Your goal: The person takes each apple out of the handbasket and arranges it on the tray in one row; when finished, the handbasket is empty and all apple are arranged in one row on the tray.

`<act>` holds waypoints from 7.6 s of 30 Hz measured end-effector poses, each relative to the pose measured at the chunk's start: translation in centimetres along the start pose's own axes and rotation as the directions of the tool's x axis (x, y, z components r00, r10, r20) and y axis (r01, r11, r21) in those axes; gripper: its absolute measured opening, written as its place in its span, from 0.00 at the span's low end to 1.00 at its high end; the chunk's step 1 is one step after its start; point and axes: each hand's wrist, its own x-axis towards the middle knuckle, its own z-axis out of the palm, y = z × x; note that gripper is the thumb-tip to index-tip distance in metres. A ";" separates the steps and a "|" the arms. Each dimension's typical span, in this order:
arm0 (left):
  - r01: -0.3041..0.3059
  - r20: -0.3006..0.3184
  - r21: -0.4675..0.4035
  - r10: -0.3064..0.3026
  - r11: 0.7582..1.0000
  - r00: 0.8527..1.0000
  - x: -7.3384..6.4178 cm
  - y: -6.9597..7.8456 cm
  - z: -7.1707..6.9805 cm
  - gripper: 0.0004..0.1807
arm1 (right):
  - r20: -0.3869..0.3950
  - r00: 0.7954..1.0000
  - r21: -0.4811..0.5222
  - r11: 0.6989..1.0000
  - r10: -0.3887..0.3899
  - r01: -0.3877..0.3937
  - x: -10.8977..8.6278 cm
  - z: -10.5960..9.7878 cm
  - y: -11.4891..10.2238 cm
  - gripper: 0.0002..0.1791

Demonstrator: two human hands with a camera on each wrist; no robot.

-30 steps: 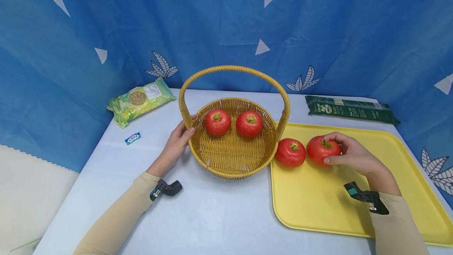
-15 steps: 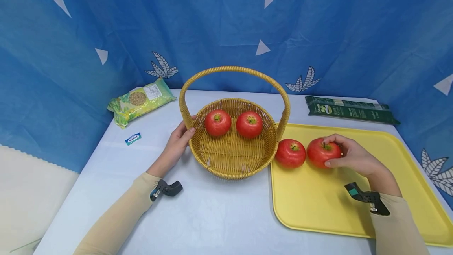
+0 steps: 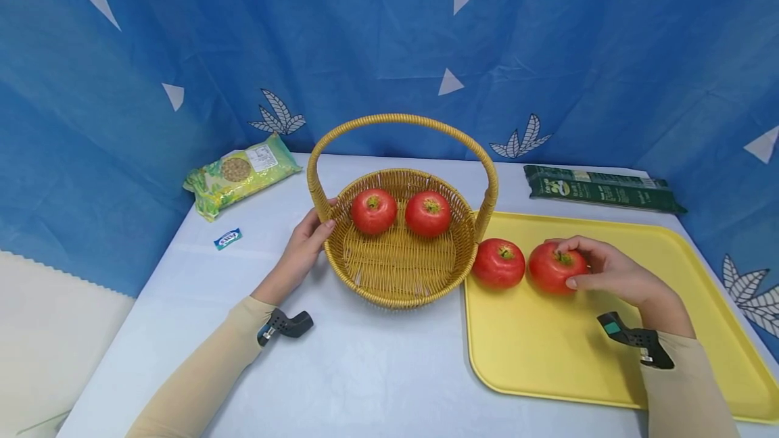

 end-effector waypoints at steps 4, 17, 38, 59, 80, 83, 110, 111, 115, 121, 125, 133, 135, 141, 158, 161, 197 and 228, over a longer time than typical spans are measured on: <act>-0.004 -0.003 0.002 0.004 1.000 1.000 0.0 0.1 0.0 0.28 | 0.018 1.000 0.015 1.000 -0.024 0.024 -0.1 -0.3 0.3 0.23; -0.003 -0.007 0.004 0.003 1.000 1.000 0.1 -0.1 0.0 0.28 | 0.053 0.995 0.072 0.994 -0.088 0.084 -0.1 -0.6 0.4 0.23; -0.008 -0.005 0.006 0.008 1.000 1.000 0.0 0.0 0.0 0.28 | -0.223 0.973 0.015 0.998 -0.059 0.064 -0.2 -0.4 -1.3 0.21; 0.006 0.002 0.024 -0.006 1.000 1.000 0.2 0.3 0.0 0.28 | -0.296 0.923 0.059 0.960 -0.245 0.274 -0.7 1.4 -7.1 0.22; 0.017 -0.001 0.010 -0.017 1.000 1.000 0.2 0.0 0.1 0.28 | 0.031 0.965 -0.163 0.951 -0.262 0.263 8.2 11.4 -19.2 0.24; 0.020 0.006 0.014 -0.020 1.000 1.000 0.3 -0.1 0.1 0.28 | 0.024 0.983 -0.141 0.973 -0.182 0.184 11.1 12.7 -19.3 0.25; 0.019 -0.002 0.003 -0.019 1.000 1.000 0.0 0.0 -0.1 0.28 | 0.108 0.992 -0.381 0.924 0.068 -0.022 24.4 17.3 -14.9 0.21; 0.016 -0.001 0.005 -0.016 1.000 1.000 0.0 0.0 -0.1 0.28 | 0.112 0.991 -0.382 0.924 0.072 -0.024 24.4 17.4 -15.0 0.21; 0.002 -0.001 0.002 -0.002 1.000 1.000 0.0 0.0 0.0 0.28 | 0.127 0.989 -0.408 0.913 0.078 -0.020 24.5 17.6 -15.0 0.20; -0.001 -0.003 -0.009 0.001 1.000 1.000 0.1 0.0 0.0 0.28 | 0.167 0.985 -0.440 0.897 0.040 0.038 24.6 17.9 -14.8 0.15; -0.005 -0.005 -0.004 0.005 1.000 1.000 0.1 -0.1 -0.1 0.28 | 0.194 0.981 -0.418 0.906 0.018 0.066 24.6 18.3 -14.5 0.13; -0.007 0.004 0.008 0.007 1.000 1.000 0.1 -0.2 0.0 0.29 | 0.270 0.962 -0.377 0.915 -0.043 0.146 24.7 19.0 -14.3 0.12; -0.008 0.004 0.009 0.008 1.000 1.000 0.2 -0.2 0.0 0.28 | 0.271 0.962 -0.377 0.915 -0.040 0.144 24.7 19.0 -14.3 0.12; -0.002 -0.005 0.009 0.002 1.000 1.000 0.2 -0.1 0.0 0.27 | 0.285 0.958 -0.335 0.933 -0.031 0.129 24.9 18.9 -14.1 0.19; -0.010 -0.002 0.008 0.010 1.000 1.000 0.1 0.0 0.0 0.28 | 0.321 0.947 -0.246 0.966 0.001 0.083 25.0 18.6 -14.0 0.20; -0.011 -0.005 0.007 0.011 1.000 1.000 0.1 0.0 0.0 0.28 | 0.323 0.947 -0.231 0.970 0.000 0.079 25.0 18.6 -13.9 0.20; -0.009 0.000 -0.002 0.009 1.000 1.000 0.1 0.1 0.0 0.28 | 0.292 0.956 -0.233 0.970 0.005 0.067 25.0 18.7 -13.6 0.21; -0.015 -0.009 0.024 0.016 1.000 1.000 0.1 -0.2 0.0 0.28 | 0.283 0.957 -0.359 0.919 -0.058 0.162 20.7 15.1 -17.9 0.21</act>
